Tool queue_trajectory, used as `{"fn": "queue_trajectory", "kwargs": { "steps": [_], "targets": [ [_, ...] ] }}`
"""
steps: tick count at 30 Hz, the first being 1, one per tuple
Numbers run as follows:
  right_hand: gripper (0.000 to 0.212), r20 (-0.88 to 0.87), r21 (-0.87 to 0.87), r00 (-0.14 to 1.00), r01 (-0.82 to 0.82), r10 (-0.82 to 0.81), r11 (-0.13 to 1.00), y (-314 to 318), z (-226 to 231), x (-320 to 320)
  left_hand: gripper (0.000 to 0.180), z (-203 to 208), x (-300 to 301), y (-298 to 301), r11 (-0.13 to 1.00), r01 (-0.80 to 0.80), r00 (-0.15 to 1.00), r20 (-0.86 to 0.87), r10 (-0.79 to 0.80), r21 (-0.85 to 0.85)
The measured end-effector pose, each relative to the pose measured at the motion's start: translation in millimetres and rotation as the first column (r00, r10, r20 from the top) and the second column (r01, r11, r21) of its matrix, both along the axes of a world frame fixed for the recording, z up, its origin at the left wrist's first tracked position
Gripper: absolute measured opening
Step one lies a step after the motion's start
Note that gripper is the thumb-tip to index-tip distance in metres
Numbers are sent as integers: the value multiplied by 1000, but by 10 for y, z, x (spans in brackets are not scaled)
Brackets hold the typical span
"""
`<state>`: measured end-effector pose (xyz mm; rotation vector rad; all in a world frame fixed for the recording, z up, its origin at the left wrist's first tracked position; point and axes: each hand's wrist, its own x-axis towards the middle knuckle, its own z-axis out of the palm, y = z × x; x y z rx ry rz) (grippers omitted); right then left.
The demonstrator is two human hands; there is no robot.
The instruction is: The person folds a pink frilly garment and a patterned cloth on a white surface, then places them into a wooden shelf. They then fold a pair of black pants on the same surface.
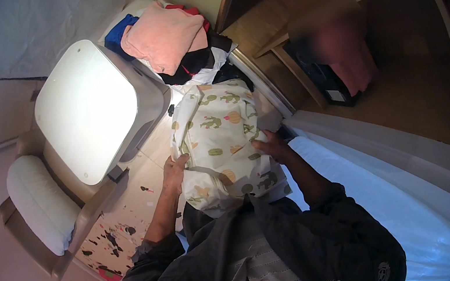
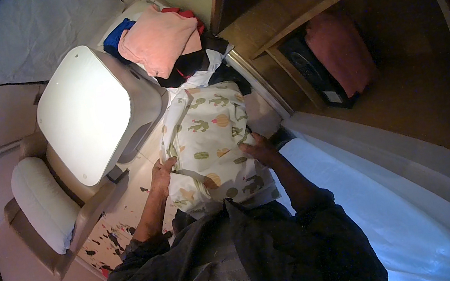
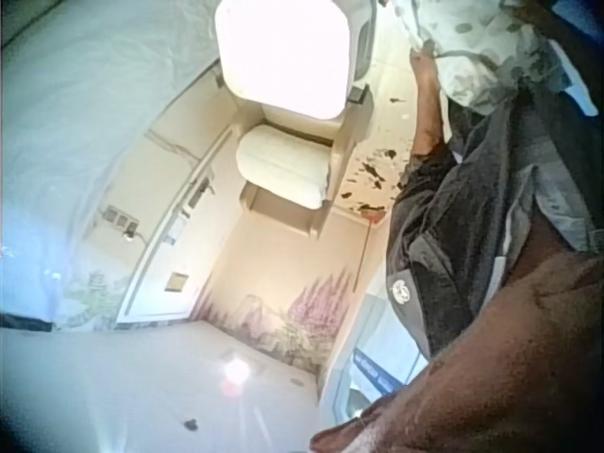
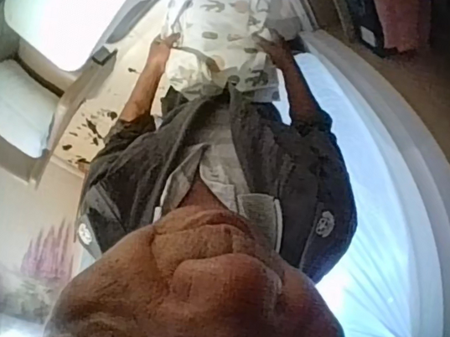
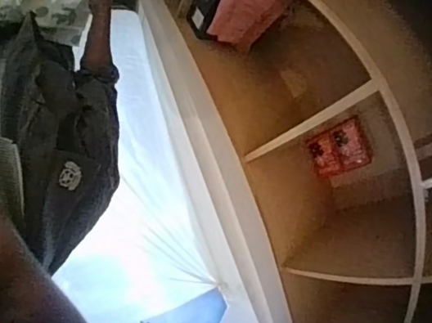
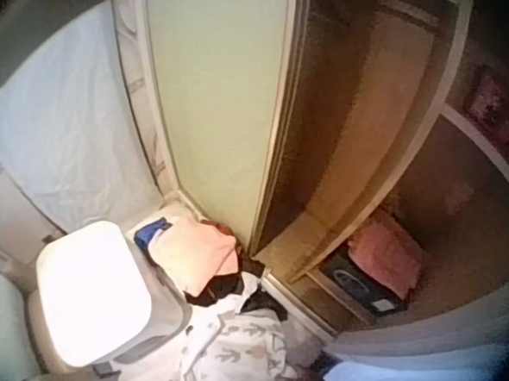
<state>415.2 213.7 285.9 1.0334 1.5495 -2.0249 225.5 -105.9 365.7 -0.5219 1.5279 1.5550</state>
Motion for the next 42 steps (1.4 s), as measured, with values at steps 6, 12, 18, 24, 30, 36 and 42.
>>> {"fn": "queue_trajectory", "kwargs": {
  "steps": [6,12,18,24,30,36,42],
  "targets": [
    [79,22,-127,997,77,-75,989,8,82,78,37,-47,-6,4,998,-36,999,39,34,48],
    [79,95,-135,990,115,-102,984,114,190,415,38,-106,118,30,980,-138,990,35,134,146],
    [81,127,-236,992,31,-1,971,89,65,820,40,-149,213,101,972,-171,985,8,172,163],
    [78,172,-191,985,21,13,981,-21,93,829,44,-176,248,1,974,-133,990,-19,139,183],
    [76,114,-129,993,26,-12,991,12,173,872,48,-197,359,-27,971,-131,986,-75,148,200],
    [78,-81,-142,993,77,-89,987,42,97,784,43,-112,455,-16,962,-144,971,-155,183,230],
    [75,-98,-131,992,64,-77,989,205,-438,727,45,-135,459,19,976,-127,962,-219,166,179]
  ]
}}
